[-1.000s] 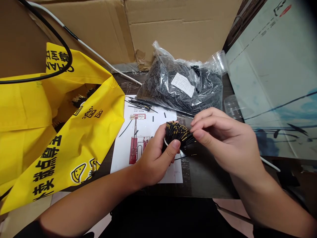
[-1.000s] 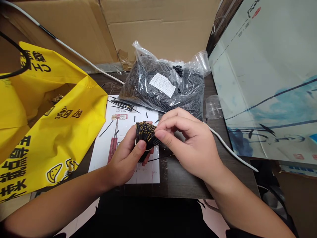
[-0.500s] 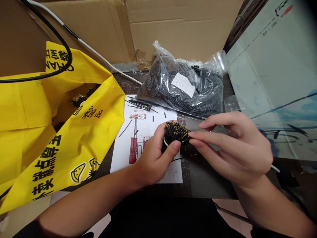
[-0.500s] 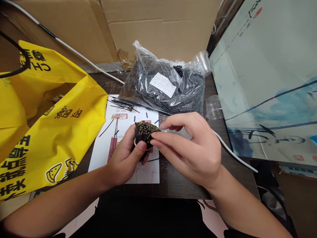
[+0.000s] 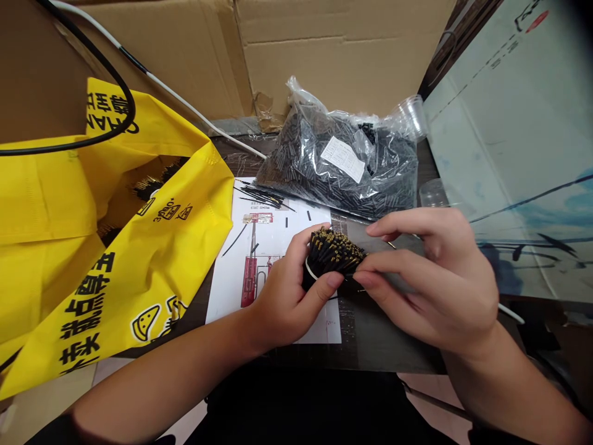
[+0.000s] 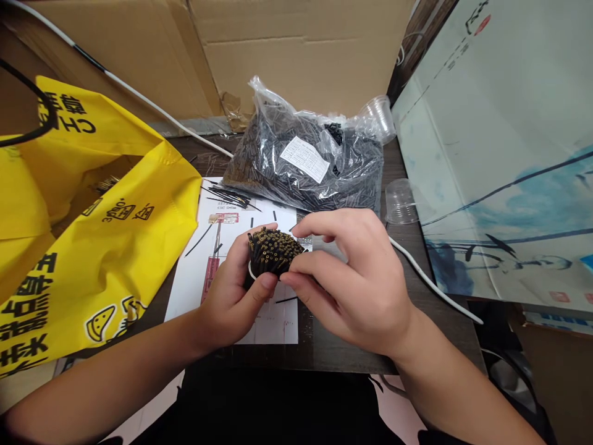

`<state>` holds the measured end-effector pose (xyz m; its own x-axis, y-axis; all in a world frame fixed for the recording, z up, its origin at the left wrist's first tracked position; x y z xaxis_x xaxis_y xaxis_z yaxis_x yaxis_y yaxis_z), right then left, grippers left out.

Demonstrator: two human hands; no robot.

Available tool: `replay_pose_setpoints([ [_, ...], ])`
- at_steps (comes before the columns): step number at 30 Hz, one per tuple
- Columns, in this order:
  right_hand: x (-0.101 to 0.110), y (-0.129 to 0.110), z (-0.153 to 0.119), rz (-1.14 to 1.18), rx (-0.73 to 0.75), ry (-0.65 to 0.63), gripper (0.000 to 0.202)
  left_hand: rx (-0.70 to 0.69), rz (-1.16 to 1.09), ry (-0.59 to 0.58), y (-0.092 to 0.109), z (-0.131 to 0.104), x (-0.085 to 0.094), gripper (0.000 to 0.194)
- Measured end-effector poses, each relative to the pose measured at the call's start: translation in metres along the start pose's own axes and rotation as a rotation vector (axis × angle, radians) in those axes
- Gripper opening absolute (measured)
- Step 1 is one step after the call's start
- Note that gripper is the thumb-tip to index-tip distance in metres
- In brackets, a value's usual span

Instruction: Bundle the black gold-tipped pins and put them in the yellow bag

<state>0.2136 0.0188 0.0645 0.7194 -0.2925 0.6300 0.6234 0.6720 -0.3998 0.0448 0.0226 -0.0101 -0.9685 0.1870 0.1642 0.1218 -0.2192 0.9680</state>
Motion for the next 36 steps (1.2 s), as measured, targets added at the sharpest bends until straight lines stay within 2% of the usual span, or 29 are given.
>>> replay_pose_setpoints([
  [3, -0.001, -0.003, 0.002, -0.024, 0.044, -0.007, 0.006, -0.078, 0.040, 0.020, 0.001, 0.000, 0.002, 0.063],
  [6, 0.000, -0.004, 0.002, -0.008, 0.062, 0.004, 0.006, -0.081, 0.038, 0.027, 0.001, -0.001, 0.002, 0.063],
  [8, 0.002, -0.001, 0.001, 0.016, 0.037, 0.030, 0.010, -0.036, -0.008, 0.033, 0.000, -0.001, 0.002, 0.060],
  [10, 0.007, 0.007, -0.001, 0.048, -0.023, 0.130, 0.017, 0.042, -0.109, 0.062, -0.002, 0.000, 0.004, 0.054],
  [12, 0.010, 0.019, -0.003, 0.051, -0.098, 0.242, 0.019, 0.113, -0.247, 0.141, -0.002, 0.003, 0.010, 0.046],
  [13, 0.008, 0.024, -0.004, 0.037, -0.127, 0.259, 0.018, 0.132, -0.316, 0.198, -0.002, 0.006, 0.014, 0.044],
  [15, -0.007, 0.034, -0.005, 0.012, -0.167, 0.152, 0.015, 0.142, -0.416, 0.317, 0.000, 0.014, 0.023, 0.040],
  [17, -0.029, 0.040, -0.007, -0.019, -0.186, -0.049, 0.014, 0.123, -0.461, 0.396, 0.003, 0.020, 0.030, 0.037],
  [19, -0.049, 0.044, -0.010, -0.093, -0.197, -0.234, 0.017, 0.113, -0.491, 0.407, 0.004, 0.024, 0.032, 0.036],
  [22, -0.068, 0.050, -0.010, -0.237, -0.163, -0.402, 0.019, 0.126, -0.521, 0.328, 0.001, 0.022, 0.027, 0.040],
  [28, -0.088, 0.057, -0.004, -0.287, -0.050, -0.511, 0.022, 0.179, -0.448, 0.138, -0.008, 0.005, 0.011, 0.046],
  [36, -0.086, 0.047, -0.006, -0.199, -0.078, -0.527, 0.017, 0.146, -0.348, 0.122, -0.003, 0.000, 0.008, 0.054],
])
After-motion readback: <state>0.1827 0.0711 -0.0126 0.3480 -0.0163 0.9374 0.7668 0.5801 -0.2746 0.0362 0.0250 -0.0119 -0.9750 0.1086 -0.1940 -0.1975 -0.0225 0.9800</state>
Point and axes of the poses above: each hand's wrist, its own z-axis towards the middle knuckle, its own x-axis out of the back of the hand, y = z × x, the point moved 6 cm from there along z, towards the middle knuckle, and after that the axes turned 10 degrees about y, right-handed, at the moved point
